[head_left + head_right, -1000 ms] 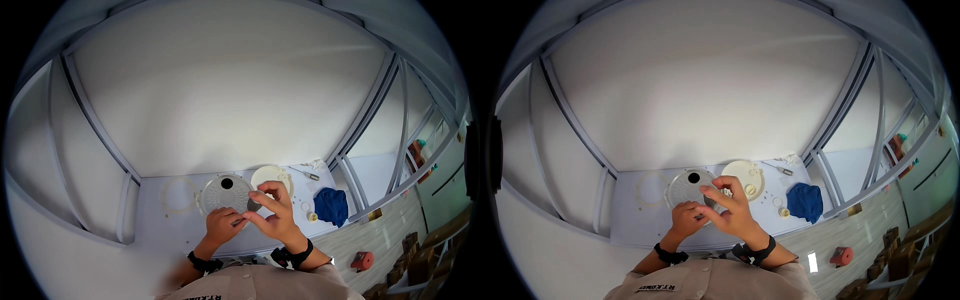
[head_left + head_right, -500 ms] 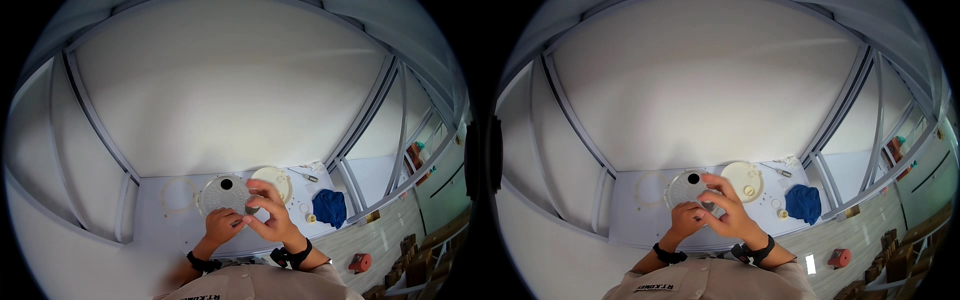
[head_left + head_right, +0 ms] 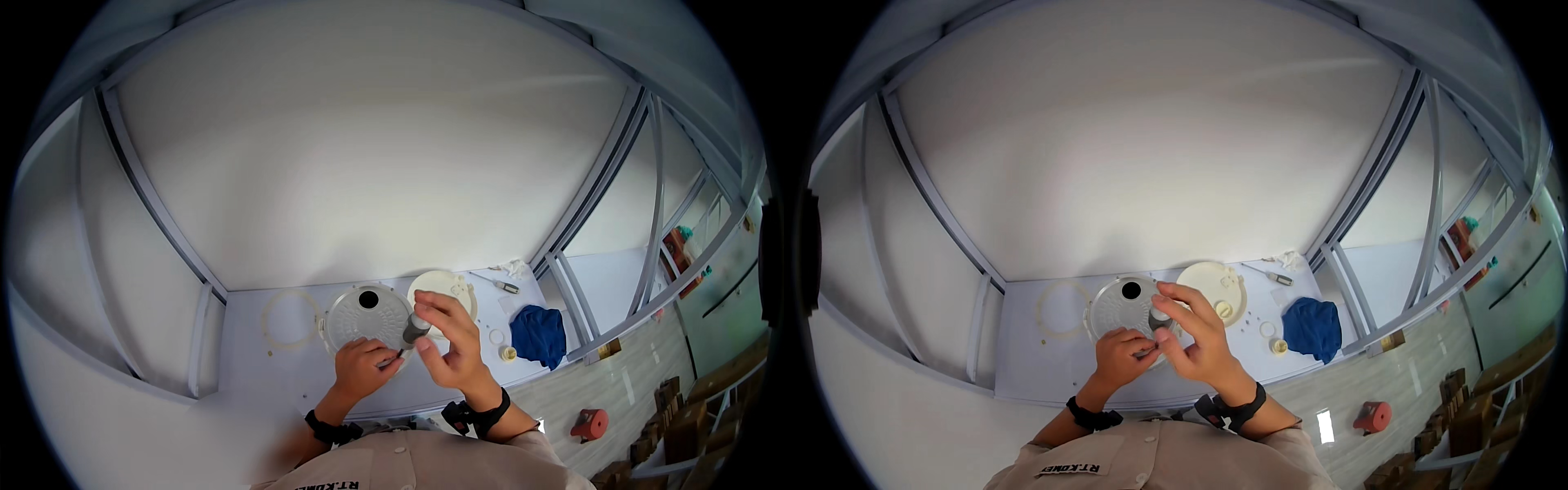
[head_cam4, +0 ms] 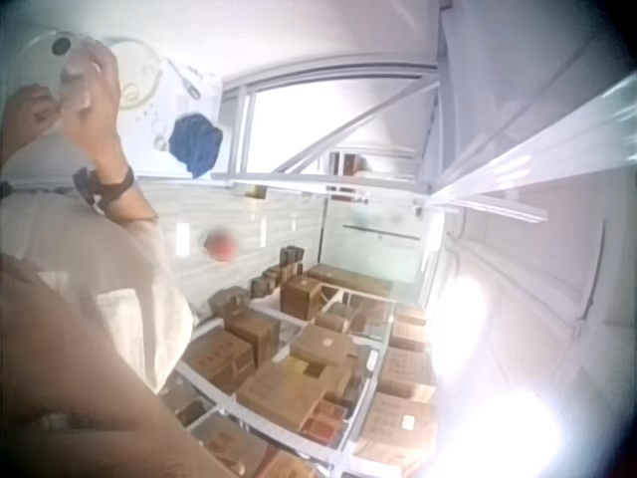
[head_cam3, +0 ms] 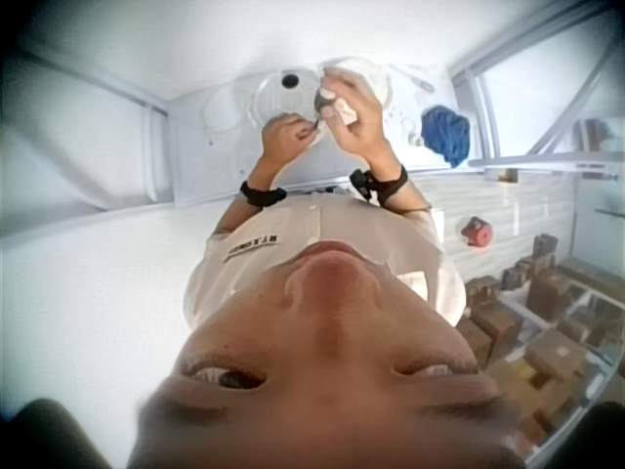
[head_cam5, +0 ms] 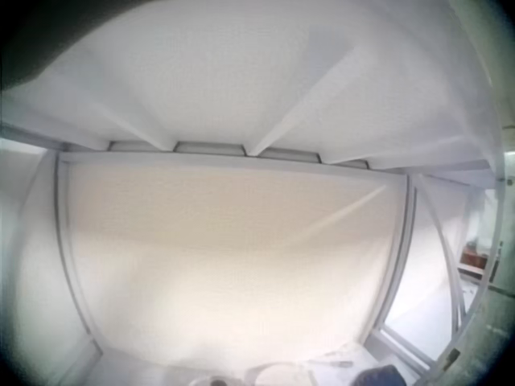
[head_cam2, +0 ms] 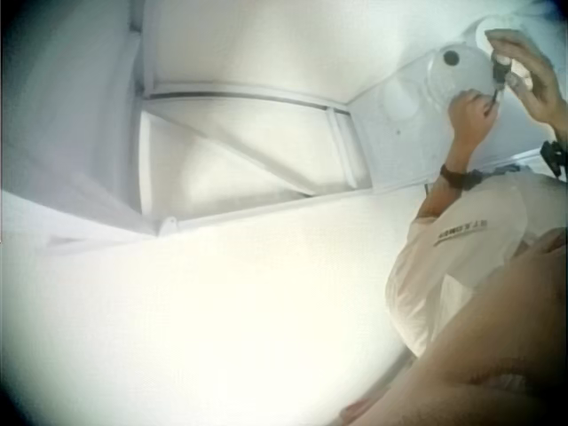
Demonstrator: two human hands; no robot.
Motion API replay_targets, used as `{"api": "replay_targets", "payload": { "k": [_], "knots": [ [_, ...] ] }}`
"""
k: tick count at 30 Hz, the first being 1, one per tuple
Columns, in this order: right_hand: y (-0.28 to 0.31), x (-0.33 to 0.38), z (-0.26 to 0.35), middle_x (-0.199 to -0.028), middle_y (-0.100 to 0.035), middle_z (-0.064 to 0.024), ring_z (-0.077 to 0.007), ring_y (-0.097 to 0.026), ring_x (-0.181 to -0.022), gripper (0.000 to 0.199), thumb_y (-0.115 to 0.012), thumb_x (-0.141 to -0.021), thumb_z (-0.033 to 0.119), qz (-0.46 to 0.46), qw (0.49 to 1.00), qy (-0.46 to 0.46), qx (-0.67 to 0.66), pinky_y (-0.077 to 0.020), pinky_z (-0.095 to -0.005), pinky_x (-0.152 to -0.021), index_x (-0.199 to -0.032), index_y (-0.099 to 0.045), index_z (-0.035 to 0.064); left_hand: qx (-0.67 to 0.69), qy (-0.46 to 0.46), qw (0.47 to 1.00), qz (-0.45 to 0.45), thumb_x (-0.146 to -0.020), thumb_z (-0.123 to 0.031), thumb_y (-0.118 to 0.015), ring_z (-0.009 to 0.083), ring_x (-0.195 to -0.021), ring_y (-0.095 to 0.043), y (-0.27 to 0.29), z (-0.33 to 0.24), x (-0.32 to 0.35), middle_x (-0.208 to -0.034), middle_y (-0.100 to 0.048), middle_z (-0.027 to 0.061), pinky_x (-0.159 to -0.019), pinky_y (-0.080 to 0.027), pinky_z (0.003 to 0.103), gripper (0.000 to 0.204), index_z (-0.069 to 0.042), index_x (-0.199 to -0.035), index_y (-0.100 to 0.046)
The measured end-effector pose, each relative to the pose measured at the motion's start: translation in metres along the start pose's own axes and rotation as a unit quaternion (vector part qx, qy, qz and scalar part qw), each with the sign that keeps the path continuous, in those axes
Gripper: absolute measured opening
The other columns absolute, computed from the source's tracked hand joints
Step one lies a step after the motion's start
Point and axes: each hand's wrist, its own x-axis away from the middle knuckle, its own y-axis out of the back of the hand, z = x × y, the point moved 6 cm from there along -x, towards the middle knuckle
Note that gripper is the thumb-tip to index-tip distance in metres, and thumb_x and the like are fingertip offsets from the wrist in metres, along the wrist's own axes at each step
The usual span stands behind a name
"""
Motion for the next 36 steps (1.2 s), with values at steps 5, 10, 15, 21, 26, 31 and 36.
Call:
{"api": "replay_targets", "payload": {
  "k": [5,10,15,21,26,31,36],
  "knots": [
    [-0.001,0.015,-0.011,-0.122,-0.069,-0.0186,-0.0324,-0.071,-0.107,0.042,-0.08,-0.088,0.001,0.014,0.999,-0.026,0.033,-0.0581,-0.0377,-0.093,-0.129,-0.072,0.0002,0.004,-0.002,1.0,0.0,-0.074,-0.024,-0.091,0.02,-0.066,-0.067,-0.001,0.0,-0.001,-0.078,-0.072,-0.0047,-0.062,-0.054,0.034,0.013,-0.017,-0.078,-0.08],
    [-0.006,0.007,-0.012,-0.127,-0.065,-0.0212,-0.031,-0.071,-0.101,0.039,-0.083,-0.088,0.002,0.021,0.999,-0.004,-0.023,-0.0581,-0.0384,-0.09,-0.126,-0.073,0.0004,0.016,-0.011,1.0,-0.015,-0.072,-0.02,-0.092,0.0209,-0.064,-0.067,0.002,-0.001,-0.002,-0.078,-0.073,-0.0033,-0.06,-0.054,0.035,0.015,-0.016,-0.076,-0.078],
    [-0.007,0.013,-0.008,-0.121,-0.069,-0.0201,-0.0331,-0.072,-0.105,0.036,-0.078,-0.09,0.001,0.015,1.0,0.0,0.004,-0.0588,-0.0393,-0.088,-0.125,-0.073,0.0,0.018,0.003,1.0,-0.003,-0.073,-0.02,-0.089,0.0209,-0.066,-0.067,0.001,0.0,-0.002,-0.078,-0.072,-0.0036,-0.062,-0.054,0.035,0.01,-0.017,-0.077,-0.081],
    [-0.007,0.007,-0.01,-0.121,-0.068,-0.0224,-0.0341,-0.071,-0.108,0.038,-0.079,-0.088,0.0,0.012,1.0,-0.012,-0.011,-0.0581,-0.0392,-0.091,-0.126,-0.072,-0.0017,0.03,0.006,0.999,-0.009,-0.071,-0.018,-0.088,0.022,-0.065,-0.067,0.004,-0.001,-0.004,-0.078,-0.073,-0.0025,-0.06,-0.055,0.036,0.011,-0.016,-0.075,-0.078],
    [-0.008,0.004,-0.003,-0.122,-0.069,-0.0229,-0.0331,-0.071,-0.109,0.037,-0.072,-0.093,0.0,0.031,0.999,0.007,0.014,-0.0585,-0.0386,-0.09,-0.129,-0.07,-0.0021,0.029,0.007,1.0,-0.011,-0.071,-0.018,-0.088,0.0222,-0.063,-0.066,0.004,-0.001,-0.006,-0.075,-0.071,-0.0025,-0.059,-0.054,0.036,0.011,-0.017,-0.074,-0.077],
    [-0.012,0.01,-0.007,-0.128,-0.067,-0.0215,-0.0309,-0.07,-0.109,0.038,-0.073,-0.094,0.003,0.031,0.999,-0.015,-0.001,-0.0576,-0.037,-0.089,-0.131,-0.071,-0.0002,0.022,0.006,1.0,-0.014,-0.072,-0.019,-0.088,0.0228,-0.06,-0.064,0.004,-0.003,-0.007,-0.069,-0.065,-0.0017,-0.056,-0.051,0.036,0.017,-0.017,-0.068,-0.071],
    [-0.017,0.002,-0.004,-0.12,-0.066,-0.0195,-0.0297,-0.071,-0.101,0.039,-0.082,-0.089,0.004,0.042,0.998,-0.011,-0.049,-0.0578,-0.0358,-0.084,-0.127,-0.073,-0.0005,0.012,0.013,1.0,0.001,-0.072,-0.019,-0.087,0.0221,-0.062,-0.064,0.006,-0.003,-0.007,-0.07,-0.064,-0.0031,-0.058,-0.052,0.036,0.014,-0.017,-0.07,-0.073]
  ]
}}
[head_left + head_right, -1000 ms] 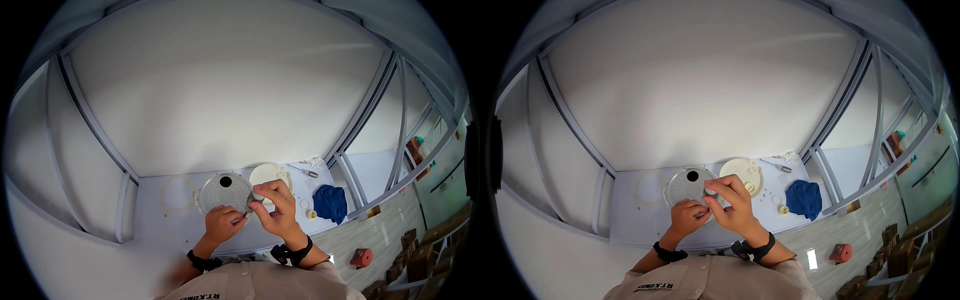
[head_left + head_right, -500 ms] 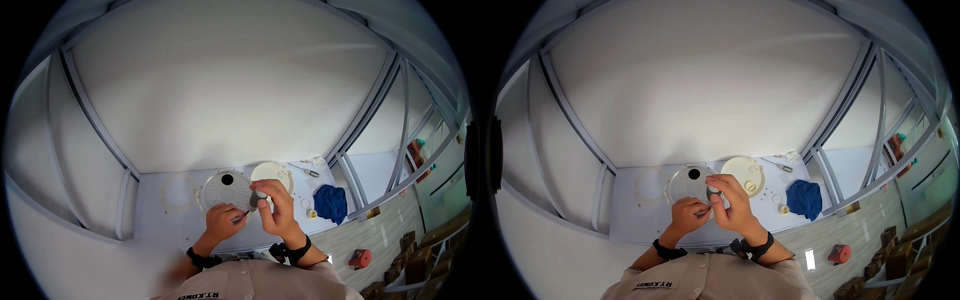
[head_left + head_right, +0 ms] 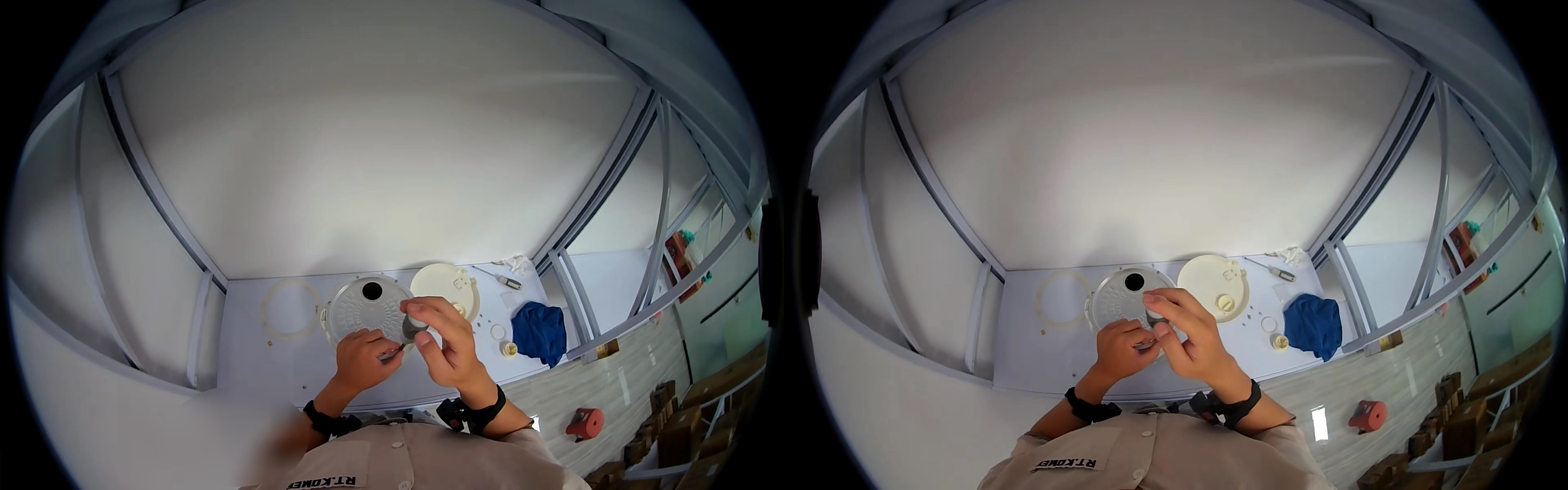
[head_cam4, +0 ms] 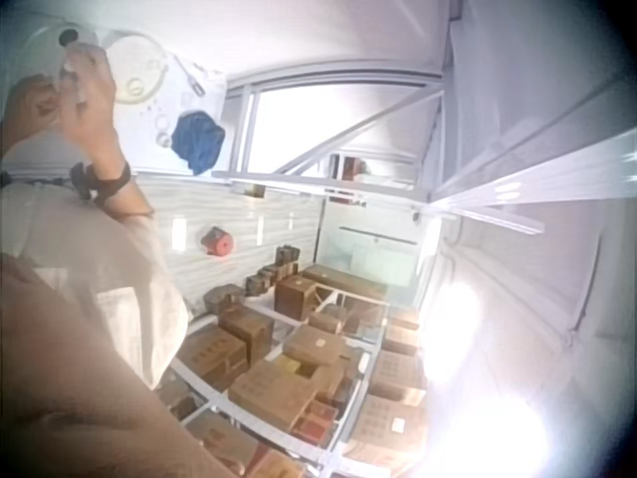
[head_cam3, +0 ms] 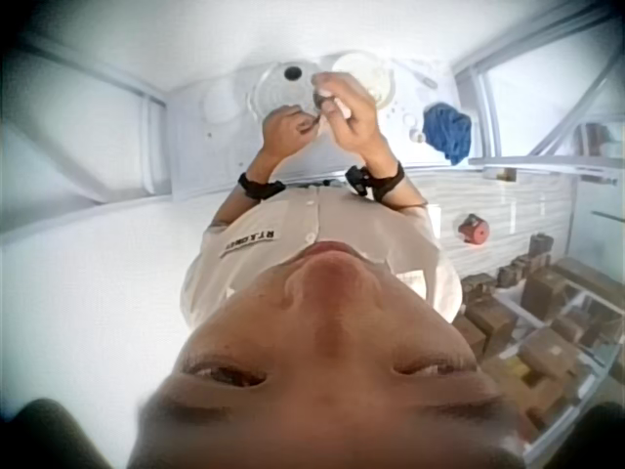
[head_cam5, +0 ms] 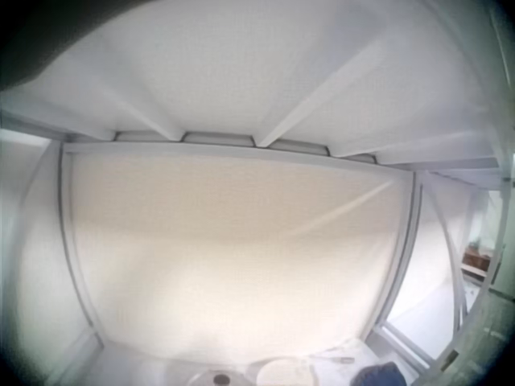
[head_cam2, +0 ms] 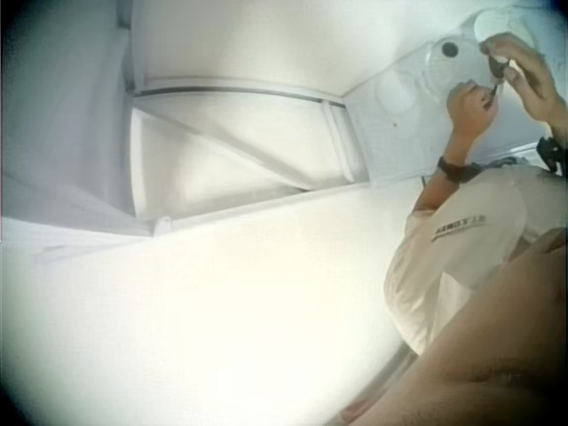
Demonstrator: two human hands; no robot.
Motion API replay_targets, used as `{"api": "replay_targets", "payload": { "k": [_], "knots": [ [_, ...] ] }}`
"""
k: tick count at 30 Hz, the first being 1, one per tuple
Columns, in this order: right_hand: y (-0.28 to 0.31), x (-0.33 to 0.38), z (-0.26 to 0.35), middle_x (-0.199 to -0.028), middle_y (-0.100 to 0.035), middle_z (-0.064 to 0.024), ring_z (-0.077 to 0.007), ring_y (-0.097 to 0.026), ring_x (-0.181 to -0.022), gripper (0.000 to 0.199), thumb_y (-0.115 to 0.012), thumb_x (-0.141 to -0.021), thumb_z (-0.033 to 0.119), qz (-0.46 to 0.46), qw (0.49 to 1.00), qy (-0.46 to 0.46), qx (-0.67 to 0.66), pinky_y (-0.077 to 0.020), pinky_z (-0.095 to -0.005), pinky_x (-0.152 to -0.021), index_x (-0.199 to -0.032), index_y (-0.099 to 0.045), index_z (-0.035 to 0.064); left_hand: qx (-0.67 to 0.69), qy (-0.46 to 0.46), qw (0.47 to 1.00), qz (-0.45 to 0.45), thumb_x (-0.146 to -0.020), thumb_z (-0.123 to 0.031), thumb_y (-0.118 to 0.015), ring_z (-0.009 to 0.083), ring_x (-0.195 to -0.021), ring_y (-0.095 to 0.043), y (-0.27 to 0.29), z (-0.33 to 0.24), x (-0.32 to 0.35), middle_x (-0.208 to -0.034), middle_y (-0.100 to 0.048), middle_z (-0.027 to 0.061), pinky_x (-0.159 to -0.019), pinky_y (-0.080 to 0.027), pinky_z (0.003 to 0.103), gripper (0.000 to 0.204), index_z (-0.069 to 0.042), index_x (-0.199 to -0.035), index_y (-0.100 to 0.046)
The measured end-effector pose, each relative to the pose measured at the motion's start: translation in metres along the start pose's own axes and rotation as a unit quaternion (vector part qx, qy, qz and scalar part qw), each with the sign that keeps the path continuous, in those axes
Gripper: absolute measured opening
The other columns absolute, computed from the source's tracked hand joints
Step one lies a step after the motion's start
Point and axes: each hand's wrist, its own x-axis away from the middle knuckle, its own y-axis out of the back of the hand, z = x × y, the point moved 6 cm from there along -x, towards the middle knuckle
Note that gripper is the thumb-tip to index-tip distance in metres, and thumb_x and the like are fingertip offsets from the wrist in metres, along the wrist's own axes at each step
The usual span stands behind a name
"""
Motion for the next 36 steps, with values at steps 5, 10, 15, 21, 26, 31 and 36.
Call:
{"api": "replay_targets", "payload": {
  "k": [5,10,15,21,26,31,36],
  "knots": [
    [-0.001,0.016,-0.005,-0.13,-0.067,-0.0222,-0.0336,-0.072,-0.104,0.039,-0.073,-0.096,0.006,-0.007,0.998,0.011,0.067,-0.0583,-0.0384,-0.088,-0.134,-0.069,-0.0015,-0.012,-0.006,1.0,0.007,-0.071,-0.02,-0.086,0.0214,-0.064,-0.065,-0.004,0.004,0.003,-0.071,-0.064,-0.0036,-0.059,-0.053,0.036,0.011,-0.017,-0.072,-0.076],
    [0.002,0.011,-0.008,-0.119,-0.069,-0.0199,-0.0322,-0.07,-0.103,0.051,-0.084,-0.091,0.011,-0.043,0.999,0.0,0.019,-0.0563,-0.0394,-0.095,-0.136,-0.066,-0.0011,0.014,-0.001,1.0,-0.016,-0.07,-0.02,-0.087,0.0234,-0.061,-0.064,-0.002,0.002,0.001,-0.068,-0.063,-0.0014,-0.056,-0.052,0.037,0.016,-0.016,-0.07,-0.072],
    [0.005,0.006,0.001,-0.124,-0.069,-0.022,-0.0332,-0.07,-0.108,0.048,-0.077,-0.095,0.005,-0.026,0.997,0.008,0.076,-0.056,-0.0412,-0.097,-0.141,-0.064,-0.0015,-0.004,-0.007,1.0,-0.01,-0.071,-0.02,-0.087,0.023,-0.061,-0.064,-0.001,0.0,0.0,-0.069,-0.063,-0.0018,-0.056,-0.051,0.038,0.013,-0.017,-0.072,-0.074],
    [0.01,0.018,-0.014,-0.129,-0.068,-0.0232,-0.0349,-0.068,-0.114,0.061,-0.078,-0.093,0.004,-0.025,0.998,-0.018,0.06,-0.0544,-0.0422,-0.1,-0.15,-0.057,-0.001,0.013,-0.004,1.0,-0.009,-0.072,-0.02,-0.087,0.0233,-0.061,-0.063,-0.001,0.001,0.0,-0.067,-0.061,-0.0015,-0.056,-0.05,0.038,0.013,-0.017,-0.072,-0.075],
    [0.006,0.01,-0.007,-0.13,-0.066,-0.022,-0.0346,-0.068,-0.114,0.072,-0.079,-0.092,0.001,0.005,0.998,-0.003,0.064,-0.0523,-0.0428,-0.102,-0.157,-0.05,-0.0001,0.005,0.007,1.0,0.0,-0.072,-0.021,-0.087,0.0228,-0.062,-0.063,0.0,0.003,0.003,-0.067,-0.062,-0.0022,-0.057,-0.05,0.038,0.011,-0.017,-0.072,-0.076],
    [0.001,0.02,-0.009,-0.132,-0.067,-0.0262,-0.036,-0.07,-0.115,0.069,-0.077,-0.091,0.003,-0.006,0.988,-0.011,0.153,-0.0561,-0.0418,-0.097,-0.155,-0.051,-0.0046,0.012,0.028,1.0,0.007,-0.073,-0.021,-0.085,0.0218,-0.065,-0.065,-0.005,0.009,0.005,-0.069,-0.064,-0.0036,-0.059,-0.051,0.038,0.008,-0.018,-0.072,-0.078],
    [-0.001,0.03,-0.025,-0.129,-0.066,-0.0225,-0.0315,-0.068,-0.112,0.081,-0.082,-0.089,0.002,-0.036,0.996,-0.076,0.0,-0.056,-0.0396,-0.092,-0.161,-0.046,0.0005,0.03,0.031,0.999,0.01,-0.072,-0.021,-0.088,0.0229,-0.063,-0.065,-0.003,0.008,0.002,-0.069,-0.066,-0.0016,-0.056,-0.051,0.038,0.009,-0.019,-0.075,-0.08]
  ]
}}
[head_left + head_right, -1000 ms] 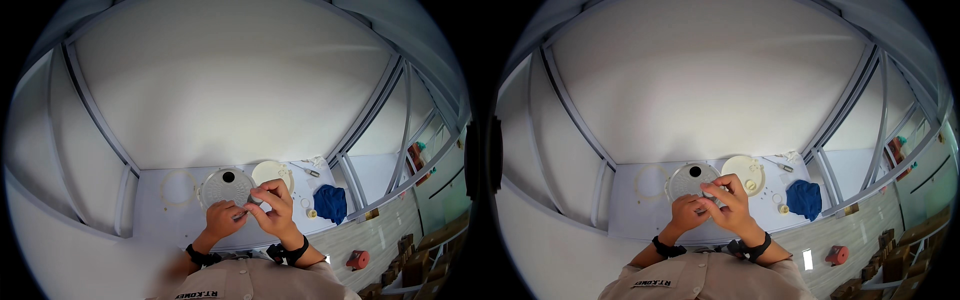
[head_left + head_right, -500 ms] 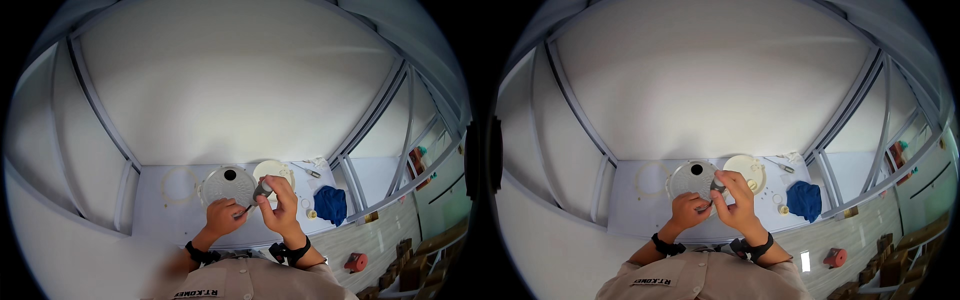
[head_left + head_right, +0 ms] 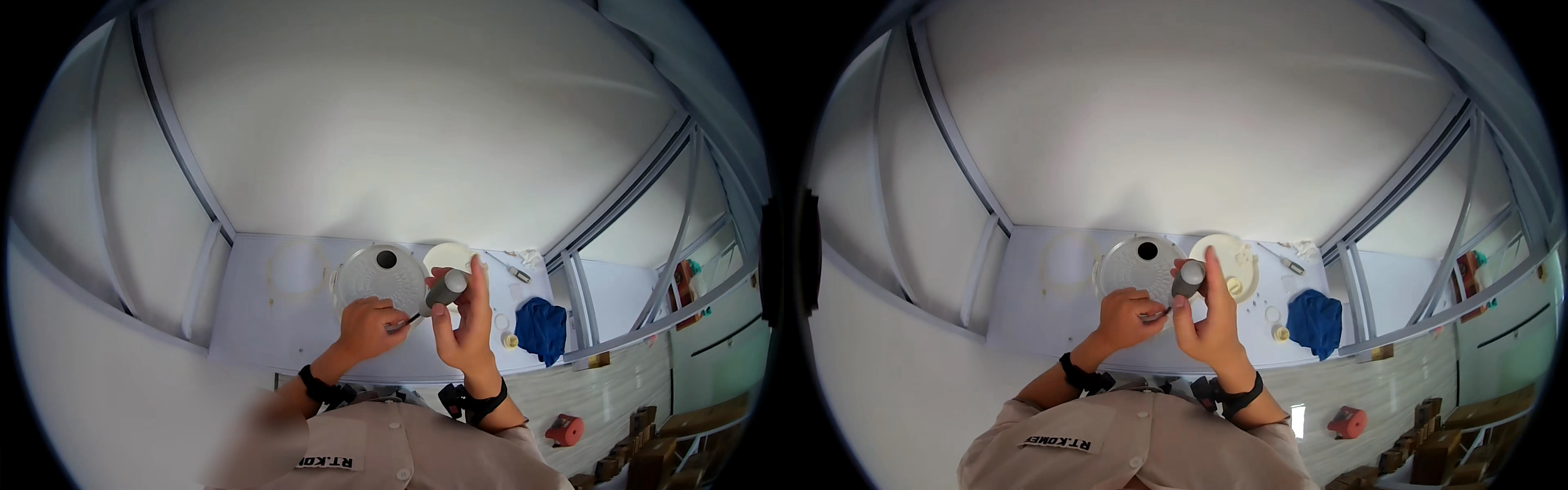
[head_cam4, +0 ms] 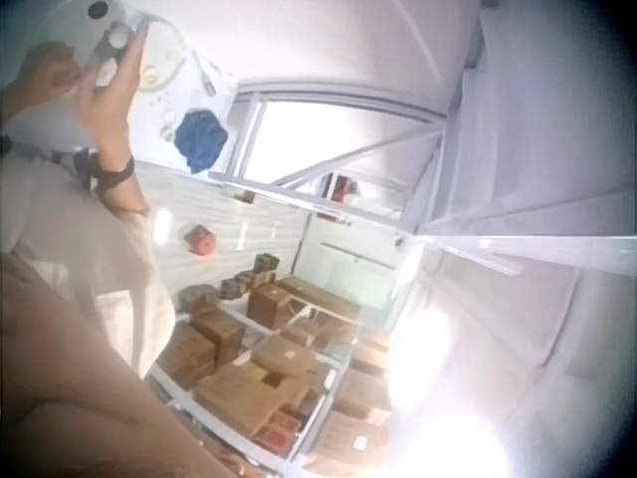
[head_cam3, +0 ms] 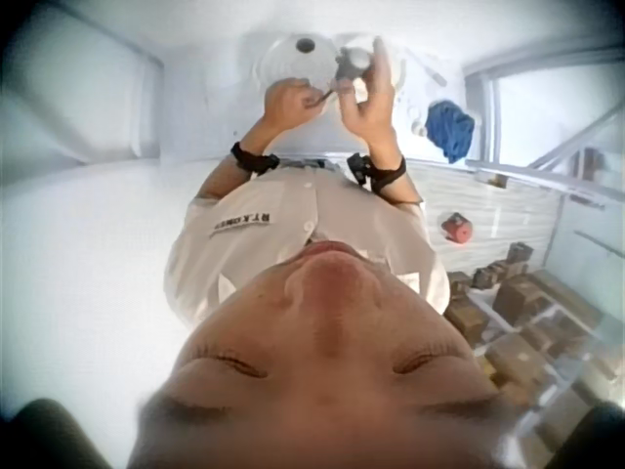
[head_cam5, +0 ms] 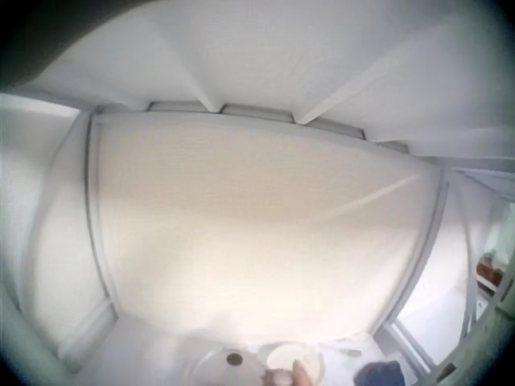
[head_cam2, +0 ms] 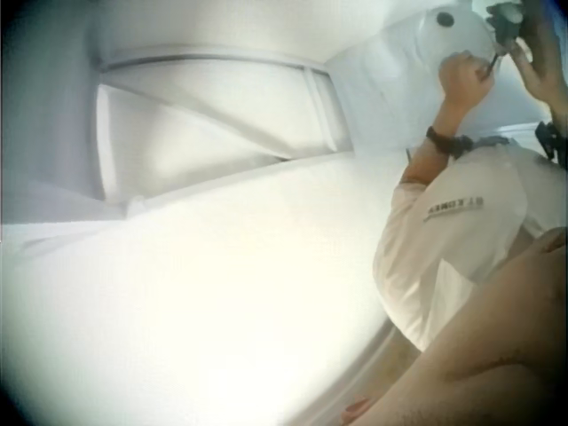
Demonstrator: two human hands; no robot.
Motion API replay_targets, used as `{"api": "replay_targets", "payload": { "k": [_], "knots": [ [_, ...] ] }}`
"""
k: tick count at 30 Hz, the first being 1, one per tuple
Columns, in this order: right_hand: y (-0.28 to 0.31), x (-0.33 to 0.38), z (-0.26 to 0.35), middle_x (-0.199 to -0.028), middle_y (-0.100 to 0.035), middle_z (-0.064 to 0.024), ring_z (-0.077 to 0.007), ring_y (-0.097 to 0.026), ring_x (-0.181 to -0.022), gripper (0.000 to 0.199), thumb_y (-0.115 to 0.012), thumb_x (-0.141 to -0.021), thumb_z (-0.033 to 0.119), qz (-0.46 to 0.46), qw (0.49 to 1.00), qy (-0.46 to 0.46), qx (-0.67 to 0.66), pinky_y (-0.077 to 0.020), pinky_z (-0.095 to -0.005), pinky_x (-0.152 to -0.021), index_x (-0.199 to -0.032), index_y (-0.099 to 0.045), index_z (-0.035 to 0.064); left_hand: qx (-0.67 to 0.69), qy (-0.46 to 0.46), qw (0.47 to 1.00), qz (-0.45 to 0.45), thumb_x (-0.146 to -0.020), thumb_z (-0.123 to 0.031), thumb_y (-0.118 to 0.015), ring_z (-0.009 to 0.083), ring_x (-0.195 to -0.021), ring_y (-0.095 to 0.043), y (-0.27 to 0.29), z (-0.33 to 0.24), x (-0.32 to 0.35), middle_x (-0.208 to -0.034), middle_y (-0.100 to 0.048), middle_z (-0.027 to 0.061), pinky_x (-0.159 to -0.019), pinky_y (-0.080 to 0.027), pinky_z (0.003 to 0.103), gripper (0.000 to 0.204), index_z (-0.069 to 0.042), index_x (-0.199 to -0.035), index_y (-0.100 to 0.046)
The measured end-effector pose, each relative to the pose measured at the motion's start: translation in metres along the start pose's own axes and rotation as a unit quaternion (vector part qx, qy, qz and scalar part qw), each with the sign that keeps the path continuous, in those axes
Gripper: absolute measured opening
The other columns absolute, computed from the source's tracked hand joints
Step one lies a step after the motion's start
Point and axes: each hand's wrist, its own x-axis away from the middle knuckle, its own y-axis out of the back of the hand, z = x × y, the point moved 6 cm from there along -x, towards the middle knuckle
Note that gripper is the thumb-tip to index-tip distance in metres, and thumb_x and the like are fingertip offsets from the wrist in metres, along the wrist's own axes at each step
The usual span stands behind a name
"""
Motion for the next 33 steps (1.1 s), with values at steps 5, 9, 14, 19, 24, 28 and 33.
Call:
{"api": "replay_targets", "payload": {
  "k": [5,9,14,19,24,28,33],
  "knots": [
    [-0.002,-0.017,0.028,-0.129,-0.068,-0.0251,-0.0346,-0.071,-0.115,0.084,-0.078,-0.089,-0.002,0.049,0.985,0.072,0.152,-0.0563,-0.0413,-0.098,-0.164,-0.039,-0.0023,-0.014,0.006,1.0,0.012,-0.073,-0.02,-0.085,0.0228,-0.065,-0.065,0.0,0.002,0.002,-0.069,-0.065,-0.0034,-0.059,-0.052,0.04,0.005,-0.02,-0.075,-0.081],
    [0.002,0.006,-0.003,-0.132,-0.067,-0.026,-0.0348,-0.07,-0.117,0.086,-0.078,-0.09,0.0,-0.03,0.999,-0.015,0.036,-0.0554,-0.0408,-0.1,-0.166,-0.037,-0.0002,-0.002,0.01,1.0,0.013,-0.071,-0.021,-0.086,0.0236,-0.065,-0.066,-0.003,0.003,0.002,-0.069,-0.066,-0.002,-0.058,-0.051,0.039,0.008,-0.018,-0.076,-0.081],
    [0.0,0.0,0.007,-0.132,-0.067,-0.0246,-0.0325,-0.069,-0.117,0.087,-0.079,-0.091,0.001,0.033,0.999,-0.008,0.009,-0.0565,-0.0383,-0.095,-0.166,-0.036,0.0005,0.015,0.031,0.999,0.018,-0.072,-0.021,-0.086,0.0241,-0.064,-0.066,-0.002,0.006,0.003,-0.068,-0.066,-0.0018,-0.058,-0.052,0.039,0.007,-0.018,-0.076,-0.081],
    [0.0,-0.005,0.016,-0.133,-0.067,-0.025,-0.0315,-0.069,-0.116,0.082,-0.077,-0.092,0.001,0.032,0.984,0.046,0.168,-0.0576,-0.0372,-0.093,-0.164,-0.038,-0.003,0.003,0.027,0.999,0.031,-0.075,-0.022,-0.083,0.0238,-0.065,-0.066,-0.003,0.007,0.003,-0.066,-0.065,-0.0028,-0.058,-0.052,0.04,0.005,-0.019,-0.079,-0.083],
    [0.003,0.005,-0.001,-0.134,-0.066,-0.0251,-0.0288,-0.068,-0.114,0.086,-0.074,-0.094,-0.001,0.001,0.999,-0.017,0.045,-0.0571,-0.0381,-0.095,-0.168,-0.029,-0.0014,0.005,0.018,0.999,0.032,-0.073,-0.023,-0.087,0.0233,-0.063,-0.067,0.0,0.002,0.0,-0.066,-0.065,-0.0024,-0.056,-0.051,0.039,0.009,-0.018,-0.073,-0.08],
    [0.0,0.005,0.007,-0.136,-0.064,-0.0243,-0.027,-0.068,-0.116,0.088,-0.066,-0.101,0.002,0.06,0.998,-0.024,0.019,-0.0563,-0.0409,-0.1,-0.172,-0.014,0.0026,0.024,0.004,0.999,0.043,-0.073,-0.023,-0.087,0.0229,-0.063,-0.067,0.001,0.005,0.001,-0.065,-0.065,-0.0025,-0.056,-0.051,0.039,0.01,-0.017,-0.072,-0.079],
    [0.002,0.008,0.007,-0.135,-0.066,-0.0245,-0.0267,-0.069,-0.114,0.086,-0.069,-0.097,0.001,0.066,0.997,-0.019,-0.021,-0.0563,-0.0394,-0.098,-0.169,-0.023,0.0001,0.074,-0.018,0.993,0.09,-0.072,-0.023,-0.087,0.0228,-0.063,-0.066,-0.001,0.012,0.0,-0.064,-0.063,-0.0025,-0.058,-0.051,0.039,0.009,-0.018,-0.073,-0.079]
  ]
}}
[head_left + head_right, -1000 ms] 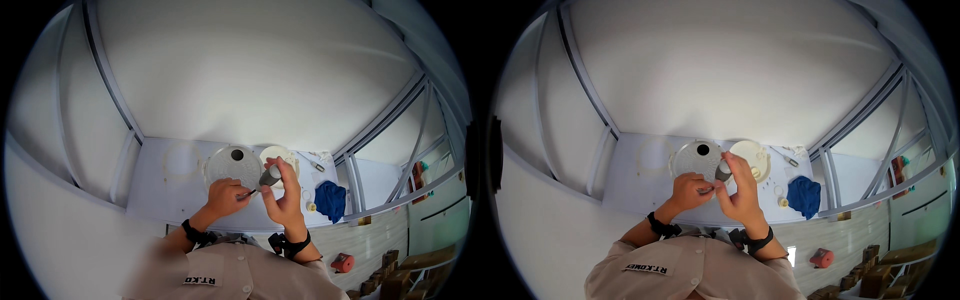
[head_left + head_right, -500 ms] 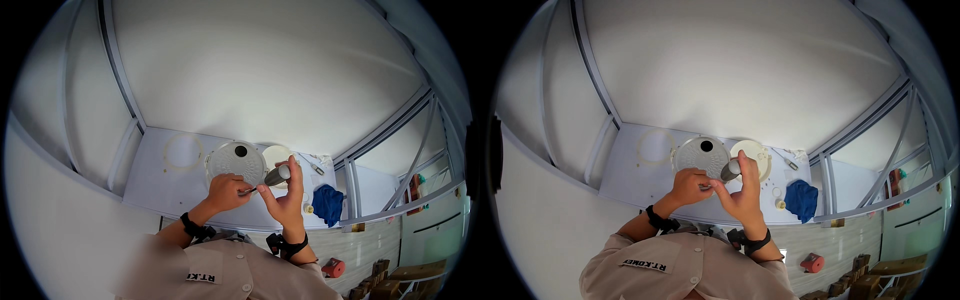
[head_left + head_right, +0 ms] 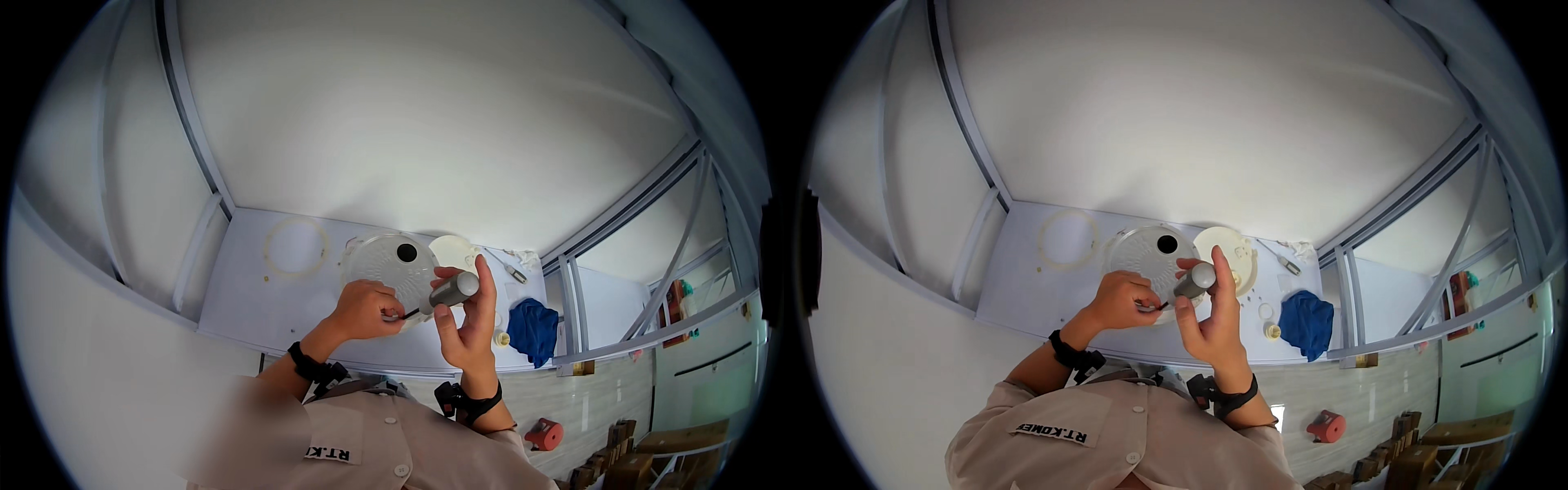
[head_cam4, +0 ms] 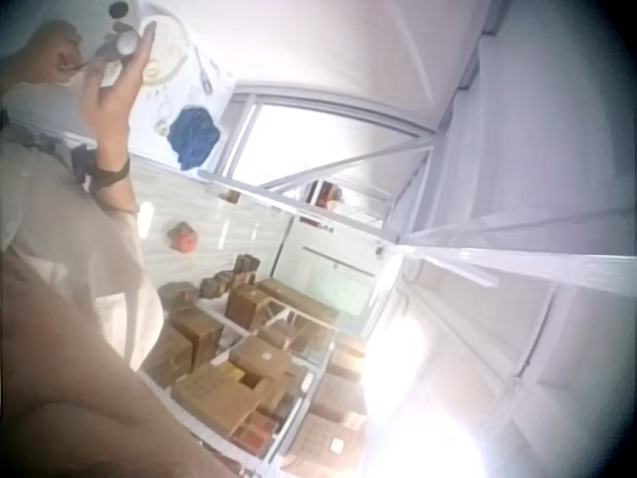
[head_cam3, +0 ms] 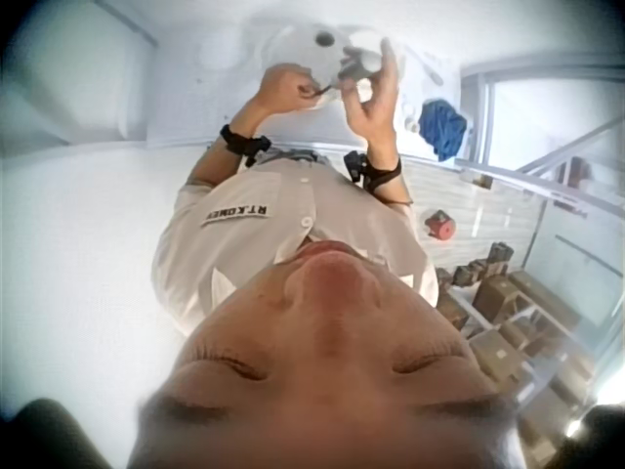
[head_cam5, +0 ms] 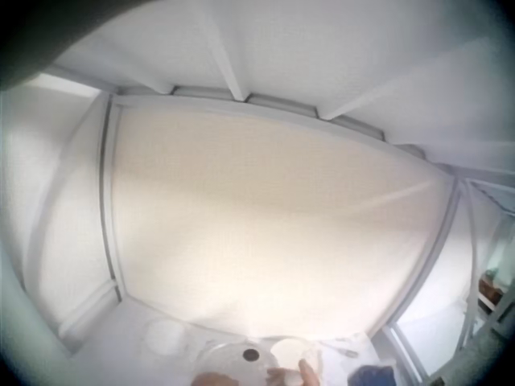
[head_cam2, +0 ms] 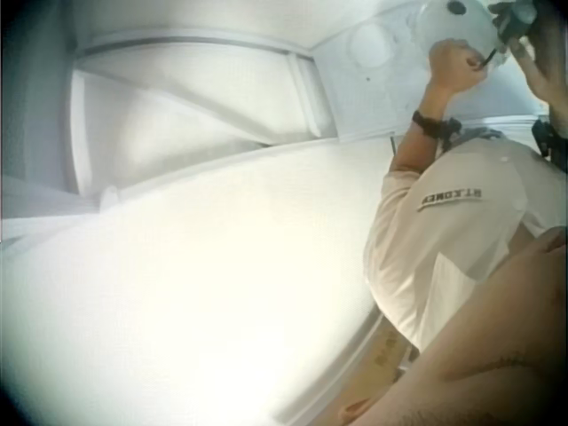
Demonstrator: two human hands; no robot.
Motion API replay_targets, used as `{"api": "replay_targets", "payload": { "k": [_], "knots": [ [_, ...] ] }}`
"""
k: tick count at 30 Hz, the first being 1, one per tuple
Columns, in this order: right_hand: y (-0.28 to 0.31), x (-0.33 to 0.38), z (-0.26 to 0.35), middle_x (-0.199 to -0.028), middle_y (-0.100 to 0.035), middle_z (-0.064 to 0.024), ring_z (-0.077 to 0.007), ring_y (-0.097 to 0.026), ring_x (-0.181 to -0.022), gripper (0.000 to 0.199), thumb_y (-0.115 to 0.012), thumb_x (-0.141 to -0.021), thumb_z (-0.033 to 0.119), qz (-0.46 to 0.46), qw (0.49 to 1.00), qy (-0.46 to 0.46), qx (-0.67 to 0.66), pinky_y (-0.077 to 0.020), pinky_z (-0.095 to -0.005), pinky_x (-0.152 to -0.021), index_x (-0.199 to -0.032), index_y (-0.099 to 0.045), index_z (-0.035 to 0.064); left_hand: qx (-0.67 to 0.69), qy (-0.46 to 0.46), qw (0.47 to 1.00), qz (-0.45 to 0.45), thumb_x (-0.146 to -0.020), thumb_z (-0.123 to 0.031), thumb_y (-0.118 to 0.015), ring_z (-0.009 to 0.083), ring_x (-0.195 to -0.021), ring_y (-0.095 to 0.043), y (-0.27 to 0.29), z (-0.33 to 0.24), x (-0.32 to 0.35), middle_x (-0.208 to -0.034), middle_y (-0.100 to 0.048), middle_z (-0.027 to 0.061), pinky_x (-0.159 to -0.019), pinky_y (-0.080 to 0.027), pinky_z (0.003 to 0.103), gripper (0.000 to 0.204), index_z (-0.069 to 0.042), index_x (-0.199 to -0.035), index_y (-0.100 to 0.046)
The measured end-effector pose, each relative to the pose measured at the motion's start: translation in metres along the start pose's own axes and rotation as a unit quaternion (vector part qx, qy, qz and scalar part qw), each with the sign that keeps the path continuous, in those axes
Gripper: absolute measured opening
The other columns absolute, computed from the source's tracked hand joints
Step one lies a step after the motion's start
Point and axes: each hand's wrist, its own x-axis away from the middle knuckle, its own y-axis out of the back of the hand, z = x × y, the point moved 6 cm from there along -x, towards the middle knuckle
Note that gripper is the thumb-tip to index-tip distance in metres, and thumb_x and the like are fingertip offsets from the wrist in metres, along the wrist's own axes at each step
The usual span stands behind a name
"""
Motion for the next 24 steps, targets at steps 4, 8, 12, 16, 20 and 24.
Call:
{"api": "replay_targets", "payload": {
  "k": [4,8,12,16,20,24],
  "knots": [
    [-0.001,-0.001,-0.001,-0.132,-0.067,-0.023,-0.0266,-0.07,-0.113,0.096,-0.083,-0.09,0.005,-0.003,0.997,-0.019,0.073,-0.0563,-0.0375,-0.096,-0.168,-0.026,-0.0009,-0.01,-0.018,1.0,0.023,-0.072,-0.024,-0.087,0.0231,-0.064,-0.065,-0.002,-0.001,-0.005,-0.064,-0.063,-0.0026,-0.06,-0.05,0.039,0.01,-0.018,-0.074,-0.08],
    [0.003,0.0,-0.01,-0.13,-0.068,-0.0229,-0.0275,-0.07,-0.117,0.102,-0.087,-0.09,0.008,-0.05,0.991,-0.044,0.12,-0.0566,-0.0385,-0.098,-0.169,-0.023,-0.0023,-0.008,-0.026,0.999,0.037,-0.074,-0.026,-0.088,0.0231,-0.067,-0.066,-0.003,0.002,-0.004,-0.066,-0.064,-0.0026,-0.062,-0.05,0.04,0.011,-0.018,-0.075,-0.08],
    [0.001,-0.002,-0.01,-0.135,-0.066,-0.0259,-0.0289,-0.069,-0.123,0.096,-0.079,-0.095,0.004,-0.078,0.994,-0.057,0.044,-0.0561,-0.0399,-0.102,-0.17,-0.018,-0.0032,-0.001,-0.019,0.999,0.034,-0.074,-0.026,-0.089,0.023,-0.069,-0.066,-0.001,0.001,-0.003,-0.067,-0.064,-0.0027,-0.062,-0.05,0.04,0.012,-0.018,-0.075,-0.08],
    [-0.002,-0.004,-0.01,-0.139,-0.065,-0.0281,-0.03,-0.069,-0.123,0.091,-0.072,-0.098,0.002,-0.069,0.995,-0.053,0.047,-0.0556,-0.0413,-0.104,-0.17,-0.016,-0.0033,-0.009,-0.021,0.999,0.033,-0.075,-0.026,-0.088,0.0235,-0.07,-0.067,0.0,0.0,-0.001,-0.068,-0.064,-0.0027,-0.063,-0.051,0.04,0.012,-0.018,-0.076,-0.079],
    [0.0,-0.005,-0.011,-0.141,-0.064,-0.0287,-0.0301,-0.069,-0.123,0.09,-0.07,-0.099,0.001,-0.07,0.995,-0.051,0.052,-0.0551,-0.0415,-0.104,-0.17,-0.016,-0.0031,-0.021,-0.027,0.998,0.05,-0.078,-0.026,-0.086,0.0239,-0.071,-0.067,0.0,-0.004,0.002,-0.07,-0.064,-0.0025,-0.064,-0.051,0.04,0.013,-0.017,-0.076,-0.077],
    [0.003,-0.004,-0.012,-0.144,-0.061,-0.029,-0.0275,-0.069,-0.122,0.09,-0.069,-0.1,0.002,-0.068,0.995,-0.054,0.041,-0.0544,-0.0404,-0.105,-0.171,-0.014,-0.0004,-0.032,-0.036,0.997,0.064,-0.081,-0.026,-0.084,0.0231,-0.071,-0.067,-0.001,-0.008,0.0,-0.071,-0.064,-0.0027,-0.068,-0.051,0.041,0.013,-0.017,-0.077,-0.075]
  ]
}}
